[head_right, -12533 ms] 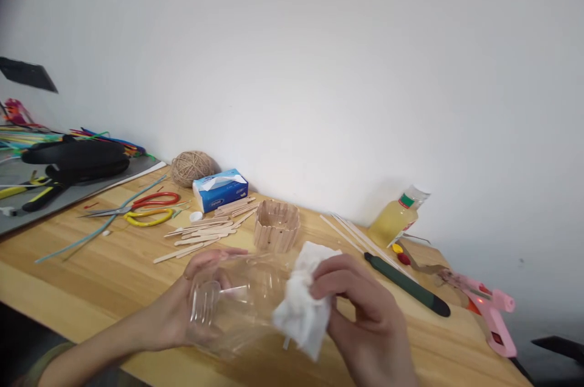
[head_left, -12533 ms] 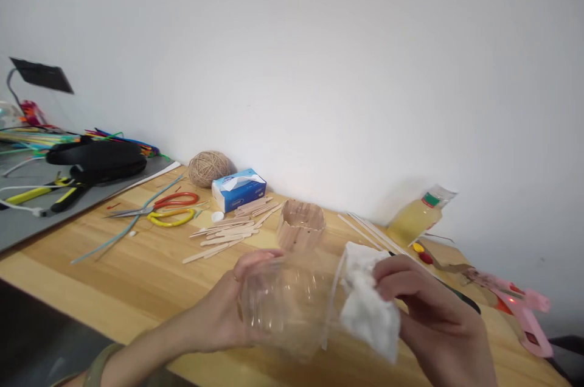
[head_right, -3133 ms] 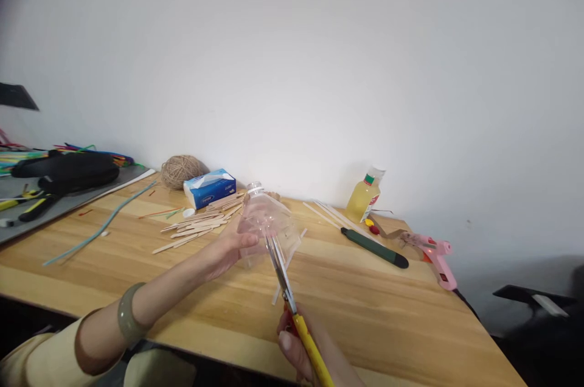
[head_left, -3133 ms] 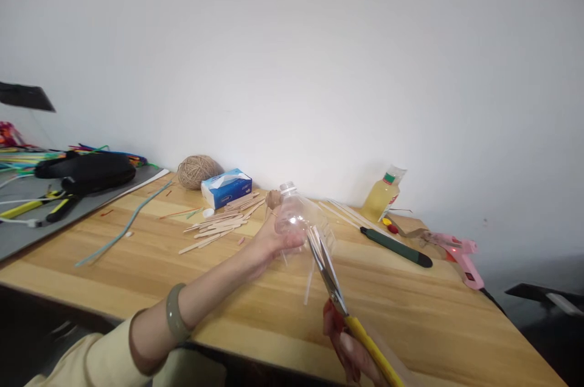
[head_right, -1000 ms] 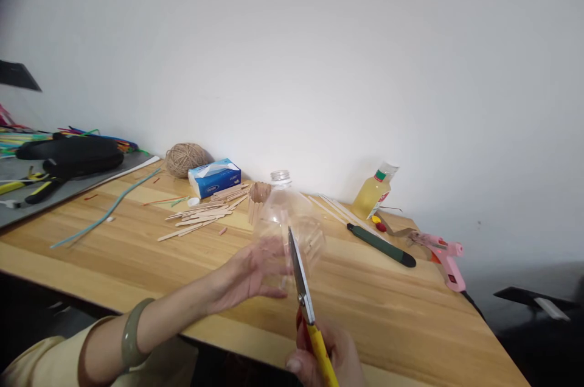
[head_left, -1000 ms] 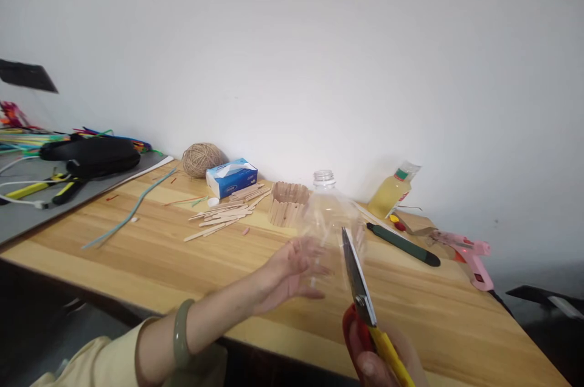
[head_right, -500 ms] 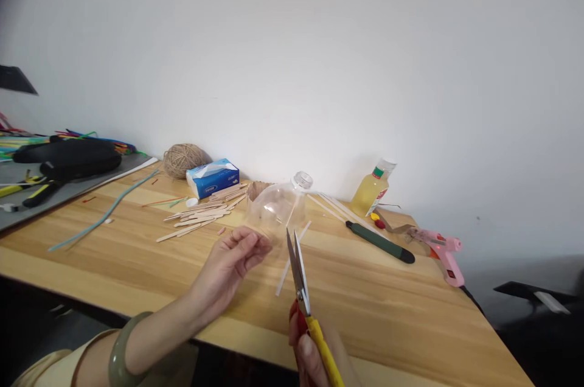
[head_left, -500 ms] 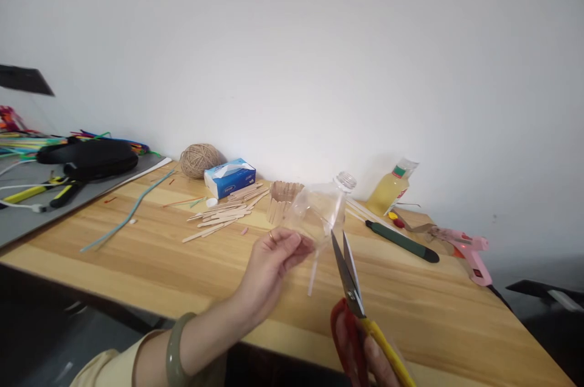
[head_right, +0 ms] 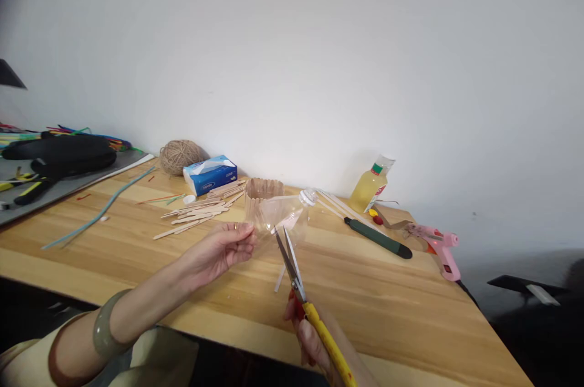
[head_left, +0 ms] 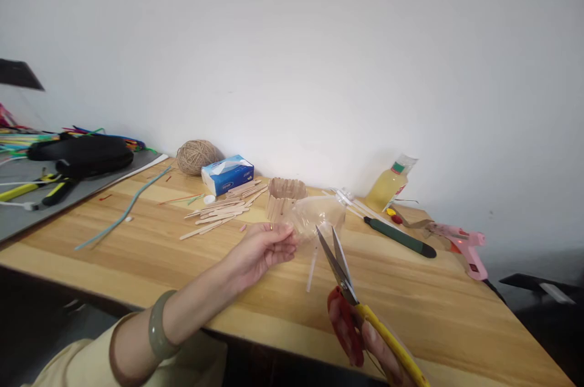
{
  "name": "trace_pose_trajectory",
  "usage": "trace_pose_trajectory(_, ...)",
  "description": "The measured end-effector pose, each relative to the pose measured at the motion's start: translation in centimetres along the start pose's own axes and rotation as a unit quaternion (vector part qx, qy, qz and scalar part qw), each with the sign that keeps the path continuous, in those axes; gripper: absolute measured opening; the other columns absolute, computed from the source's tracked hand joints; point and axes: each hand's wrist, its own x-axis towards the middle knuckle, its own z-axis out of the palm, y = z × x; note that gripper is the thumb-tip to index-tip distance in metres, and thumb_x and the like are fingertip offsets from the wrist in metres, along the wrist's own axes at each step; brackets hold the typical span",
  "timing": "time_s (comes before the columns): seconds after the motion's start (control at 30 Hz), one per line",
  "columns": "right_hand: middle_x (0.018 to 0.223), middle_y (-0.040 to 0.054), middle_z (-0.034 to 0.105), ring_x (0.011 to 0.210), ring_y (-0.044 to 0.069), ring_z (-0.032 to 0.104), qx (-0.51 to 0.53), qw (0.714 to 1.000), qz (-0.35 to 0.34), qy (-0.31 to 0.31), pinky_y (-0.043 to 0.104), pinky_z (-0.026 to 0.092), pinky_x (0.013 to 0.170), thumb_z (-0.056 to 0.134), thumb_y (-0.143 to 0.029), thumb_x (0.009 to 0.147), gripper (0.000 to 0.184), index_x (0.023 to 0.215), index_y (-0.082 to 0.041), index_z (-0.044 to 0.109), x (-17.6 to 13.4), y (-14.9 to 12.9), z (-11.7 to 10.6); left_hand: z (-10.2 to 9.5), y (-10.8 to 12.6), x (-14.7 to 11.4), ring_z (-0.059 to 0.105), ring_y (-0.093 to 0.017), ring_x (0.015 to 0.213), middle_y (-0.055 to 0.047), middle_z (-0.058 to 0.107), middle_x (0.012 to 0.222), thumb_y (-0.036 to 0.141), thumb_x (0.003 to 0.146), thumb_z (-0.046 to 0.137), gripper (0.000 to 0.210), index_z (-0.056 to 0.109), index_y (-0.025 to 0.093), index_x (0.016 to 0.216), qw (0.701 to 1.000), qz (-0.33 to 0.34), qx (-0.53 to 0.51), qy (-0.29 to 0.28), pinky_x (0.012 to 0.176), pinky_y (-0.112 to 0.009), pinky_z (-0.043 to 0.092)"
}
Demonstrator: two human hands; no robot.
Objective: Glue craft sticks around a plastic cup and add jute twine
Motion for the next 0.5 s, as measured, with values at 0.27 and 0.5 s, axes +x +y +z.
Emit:
trace_pose_trajectory(0.27,0.061,-0.0029,0.044,0.047,0.008,0.041,0.144,0.983,0.099,-0.052,0.023,0.034,0.05,0.045,-0.075,0.07,0.057,0.073,-0.018,0.053,-0.2,-2.5,1.7,-0.3,-1.6,0.3,0.066,-0.018,0.082,-0.01,0.073,0.084,0.035,0.068,0.072,0.025,0.069,0.011,0.074,0.994,0.079,0.066,0.022,0.076,-0.026,0.048)
trace_pose_trajectory(0.5,0.06,-0.0013,0.048,0.047,0.008,0.039,0.069,0.996,0.049,-0.03,0.023,0.034,0.049,0.045,-0.069,0.075,0.053,0.072,-0.017,0.055,-0.3,-1.6,1.0,0.4,-0.8,0.1,0.068,-0.017,0.073,-0.009,0.074,0.077,0.036,0.069,0.071,0.024,0.067,0.012,0.069,0.997,0.025,0.077,0.016,0.068,-0.025,0.048)
